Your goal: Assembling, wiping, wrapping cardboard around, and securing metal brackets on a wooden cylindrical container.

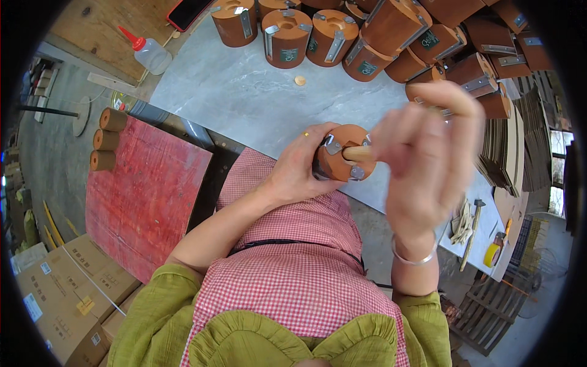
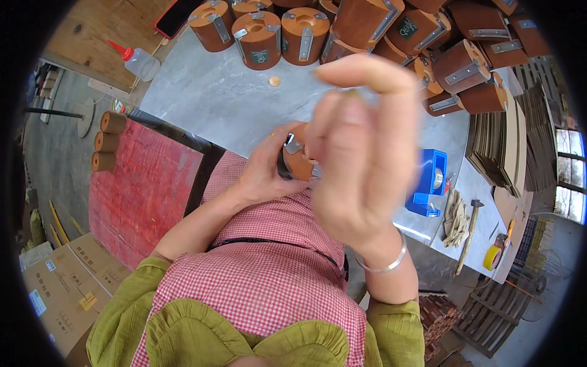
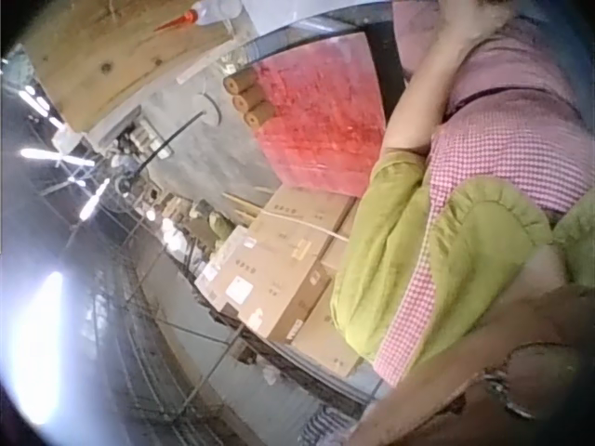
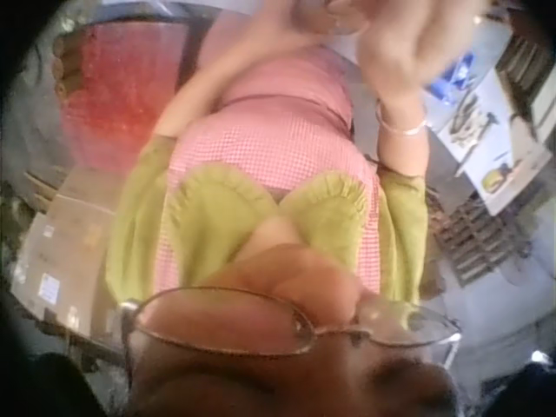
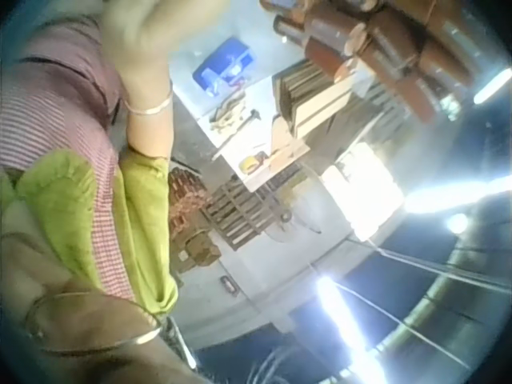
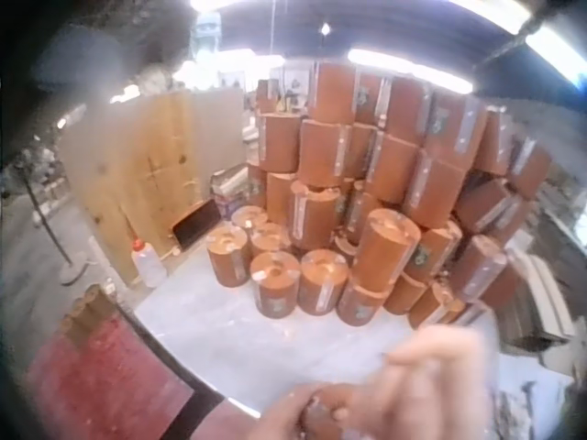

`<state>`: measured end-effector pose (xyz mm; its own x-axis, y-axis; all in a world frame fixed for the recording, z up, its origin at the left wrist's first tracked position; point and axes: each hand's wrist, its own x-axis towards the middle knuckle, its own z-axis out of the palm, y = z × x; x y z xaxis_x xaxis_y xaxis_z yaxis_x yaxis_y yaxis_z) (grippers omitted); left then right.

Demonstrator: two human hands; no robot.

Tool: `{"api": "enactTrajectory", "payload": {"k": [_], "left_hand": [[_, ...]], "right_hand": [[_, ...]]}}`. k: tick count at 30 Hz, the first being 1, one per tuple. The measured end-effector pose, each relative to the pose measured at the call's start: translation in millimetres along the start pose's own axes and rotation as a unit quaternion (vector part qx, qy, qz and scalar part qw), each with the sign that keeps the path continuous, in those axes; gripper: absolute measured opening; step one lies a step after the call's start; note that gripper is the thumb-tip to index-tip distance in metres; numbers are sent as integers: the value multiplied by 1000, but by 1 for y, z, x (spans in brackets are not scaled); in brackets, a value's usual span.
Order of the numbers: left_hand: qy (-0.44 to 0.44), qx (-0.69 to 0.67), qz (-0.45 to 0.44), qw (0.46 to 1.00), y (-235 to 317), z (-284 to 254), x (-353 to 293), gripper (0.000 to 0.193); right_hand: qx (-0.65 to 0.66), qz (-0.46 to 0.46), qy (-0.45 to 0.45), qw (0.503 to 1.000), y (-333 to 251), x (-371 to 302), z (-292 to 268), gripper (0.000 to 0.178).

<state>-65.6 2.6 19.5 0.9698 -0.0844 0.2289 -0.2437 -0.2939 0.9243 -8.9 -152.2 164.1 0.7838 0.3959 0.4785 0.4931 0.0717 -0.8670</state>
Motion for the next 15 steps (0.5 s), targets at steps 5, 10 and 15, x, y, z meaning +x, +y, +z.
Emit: {"api": "enactTrajectory", "payload": {"k": [5, 10, 15], "left_hand": [[18, -20, -20, 999, 10, -1, 8, 92], [83, -22, 5, 996, 26, -11, 14, 92], [76, 65, 60, 993, 29, -22, 26, 91]], "right_hand": [[-81, 60, -48, 994, 24, -12, 15, 23], [-270, -84, -77, 956, 10, -6, 18, 21], [-427, -120, -128, 887, 20, 0, -2, 25]]}}
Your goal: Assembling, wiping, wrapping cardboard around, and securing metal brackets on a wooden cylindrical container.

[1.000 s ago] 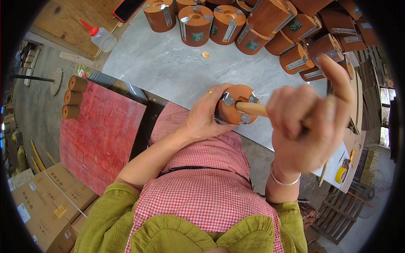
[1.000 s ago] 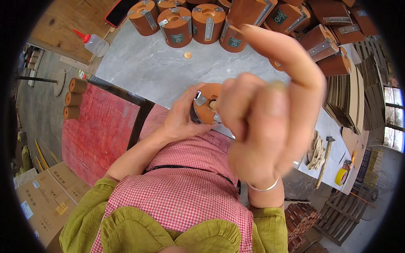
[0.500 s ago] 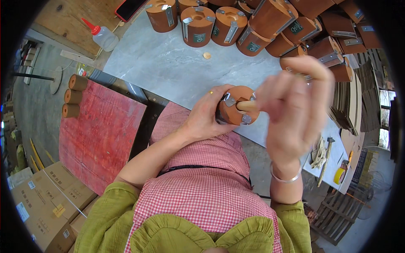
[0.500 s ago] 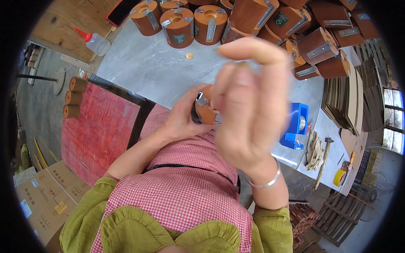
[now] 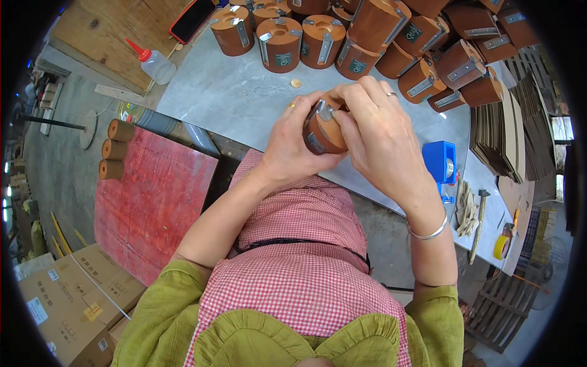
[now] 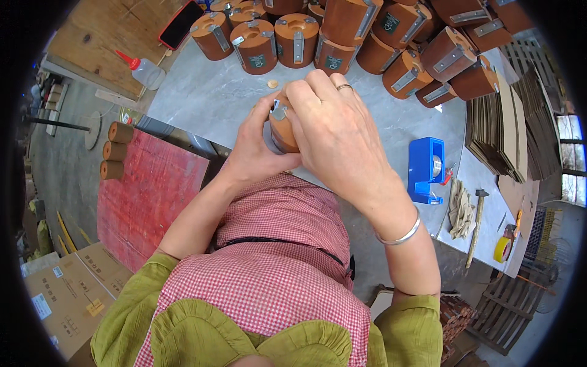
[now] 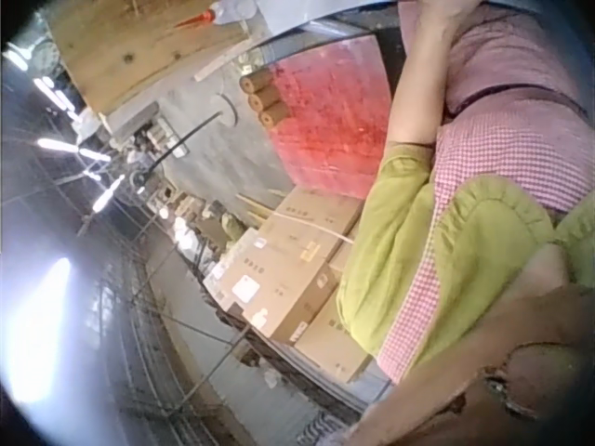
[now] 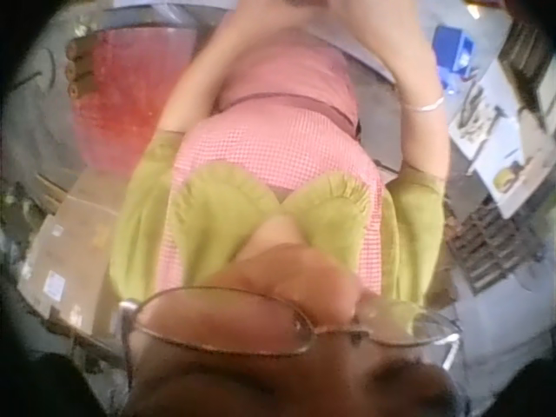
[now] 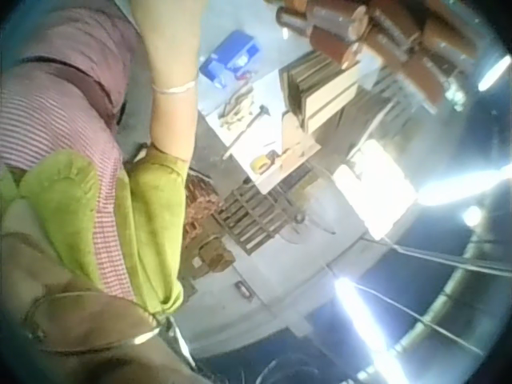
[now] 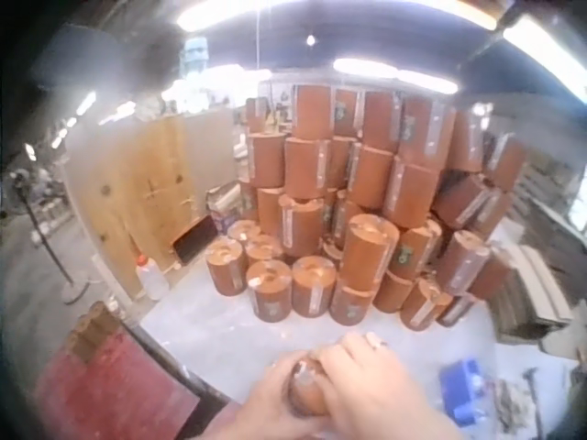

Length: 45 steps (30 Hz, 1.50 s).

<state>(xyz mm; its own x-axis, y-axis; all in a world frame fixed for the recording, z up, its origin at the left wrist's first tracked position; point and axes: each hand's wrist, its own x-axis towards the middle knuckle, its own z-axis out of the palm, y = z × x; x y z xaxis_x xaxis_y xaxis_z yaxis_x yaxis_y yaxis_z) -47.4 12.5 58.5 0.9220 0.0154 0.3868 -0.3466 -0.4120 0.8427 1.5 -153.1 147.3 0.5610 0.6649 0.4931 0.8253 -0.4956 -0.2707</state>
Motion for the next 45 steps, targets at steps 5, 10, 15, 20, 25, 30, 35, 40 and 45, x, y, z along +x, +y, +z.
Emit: {"api": "enactTrajectory", "payload": {"k": [5, 10, 15, 20, 25, 30, 35, 40, 45], "left_hand": [[-29, 44, -19, 998, -19, 2, -6, 92], [10, -201, -243, 949, -17, -4, -13, 82], [120, -602, -315, 724, -28, -7, -19, 69], [27, -686, -353, 636, -23, -8, -26, 76], [-51, -666, -379, 640, -27, 1, -30, 90], [-91, -725, -363, 578, -17, 7, -33, 91], [-124, -657, -394, 631, 14, 26, -13, 86], [-121, -602, -394, 684, 25, 30, -18, 81], [-105, -523, -417, 736, 33, 42, -17, 74]], "right_hand": [[10, -2, 35, 999, 5, 3, -27, 15], [-49, 155, 424, 891, 3, -26, -125, 10], [-92, 258, 509, 816, 71, -139, -125, 16], [-34, 457, 515, 725, 100, -273, -56, 19], [-131, 516, 287, 796, 88, -305, -32, 13], [-406, 321, 198, 832, 121, -294, -79, 31], [-305, 460, 114, 826, 165, -384, -102, 31], [19, 450, 309, 837, 119, -290, -105, 22], [70, 134, 139, 979, -19, -116, -20, 42]]}}
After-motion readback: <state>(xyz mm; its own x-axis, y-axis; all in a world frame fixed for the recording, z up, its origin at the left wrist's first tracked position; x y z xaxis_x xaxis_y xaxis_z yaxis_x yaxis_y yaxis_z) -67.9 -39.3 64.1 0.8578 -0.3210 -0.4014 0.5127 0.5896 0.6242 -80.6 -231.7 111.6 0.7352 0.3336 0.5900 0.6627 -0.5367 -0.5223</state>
